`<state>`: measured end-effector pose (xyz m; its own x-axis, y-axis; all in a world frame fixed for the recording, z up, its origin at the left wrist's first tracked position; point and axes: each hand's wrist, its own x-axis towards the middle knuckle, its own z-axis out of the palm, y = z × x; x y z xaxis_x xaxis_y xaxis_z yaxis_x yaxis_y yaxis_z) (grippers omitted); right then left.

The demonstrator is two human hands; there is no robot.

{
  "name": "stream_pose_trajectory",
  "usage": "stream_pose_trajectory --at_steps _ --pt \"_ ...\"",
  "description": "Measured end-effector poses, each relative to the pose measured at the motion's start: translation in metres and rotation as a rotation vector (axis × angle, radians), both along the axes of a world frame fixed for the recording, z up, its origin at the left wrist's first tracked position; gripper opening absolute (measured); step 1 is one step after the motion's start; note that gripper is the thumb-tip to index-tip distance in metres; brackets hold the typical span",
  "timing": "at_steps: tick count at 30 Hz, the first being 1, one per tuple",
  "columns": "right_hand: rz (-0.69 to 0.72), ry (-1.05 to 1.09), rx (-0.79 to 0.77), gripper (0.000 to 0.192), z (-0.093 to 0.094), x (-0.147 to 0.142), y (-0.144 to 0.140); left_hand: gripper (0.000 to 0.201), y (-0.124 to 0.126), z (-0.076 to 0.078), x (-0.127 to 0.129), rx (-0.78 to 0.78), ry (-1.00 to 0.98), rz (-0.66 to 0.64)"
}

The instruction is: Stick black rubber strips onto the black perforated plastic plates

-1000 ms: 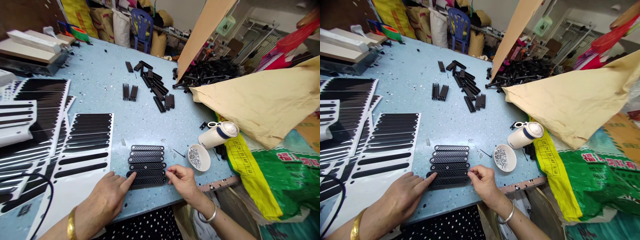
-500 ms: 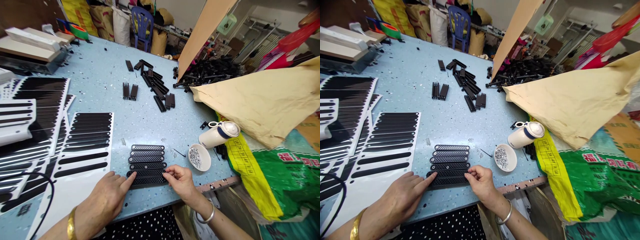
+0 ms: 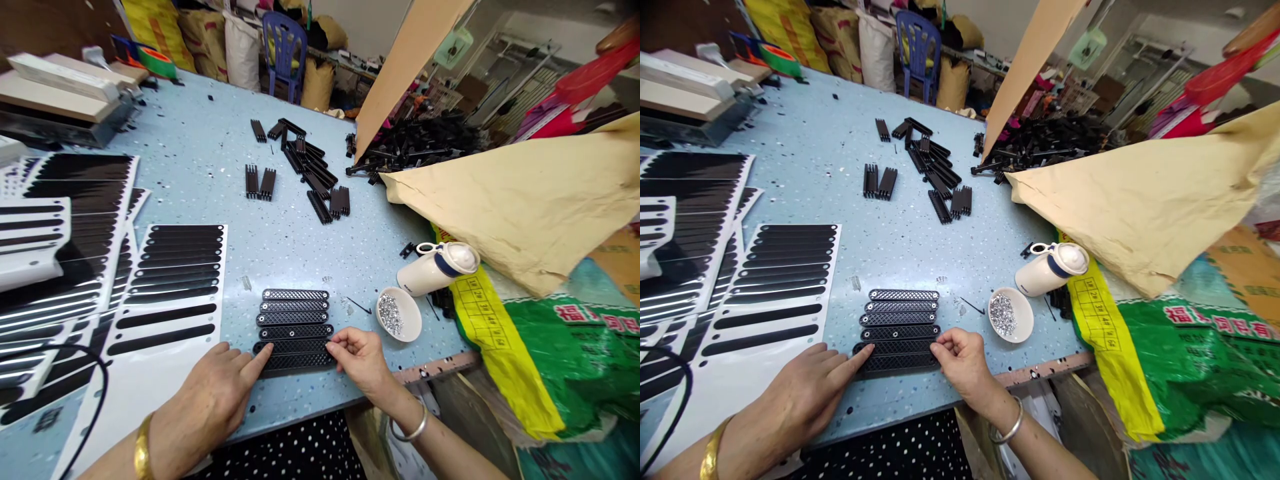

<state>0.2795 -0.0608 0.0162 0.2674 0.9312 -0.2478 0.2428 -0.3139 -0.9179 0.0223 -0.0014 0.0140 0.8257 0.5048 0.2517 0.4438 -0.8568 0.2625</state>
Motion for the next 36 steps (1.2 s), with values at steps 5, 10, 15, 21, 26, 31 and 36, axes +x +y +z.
stream_pose_trajectory --at_steps 5,10,15,21,26,31,36 --pt "0.023 0.018 -0.036 0.018 0.002 -0.002 0.003 0.054 0.0 0.0 0.0 -0.026 -0.014 -0.02" --pt "0.0 -0.107 0.022 0.017 -0.004 -0.008 0.002 0.053 -0.002 -0.007 -0.002 -0.007 0.013 -0.006" --pt "-0.12 -0.193 0.075 0.019 -0.012 -0.019 -0.004 0.055 -0.004 -0.011 -0.003 -0.016 0.021 -0.004" --pt "-0.29 -0.206 0.125 0.018 -0.019 -0.032 -0.009 0.054 -0.002 -0.013 -0.002 -0.003 0.001 -0.008" --pt "-0.332 -0.14 0.15 0.018 -0.02 -0.031 -0.01 0.052 0.001 -0.005 0.001 0.013 -0.026 -0.018" --pt "-0.339 -0.06 0.146 0.015 -0.022 -0.024 -0.006 0.051 0.002 0.003 0.003 0.036 -0.086 -0.045" --pt "-0.339 -0.052 0.161 0.013 -0.021 -0.024 -0.008 0.051 0.003 0.003 0.003 0.045 -0.094 -0.038"
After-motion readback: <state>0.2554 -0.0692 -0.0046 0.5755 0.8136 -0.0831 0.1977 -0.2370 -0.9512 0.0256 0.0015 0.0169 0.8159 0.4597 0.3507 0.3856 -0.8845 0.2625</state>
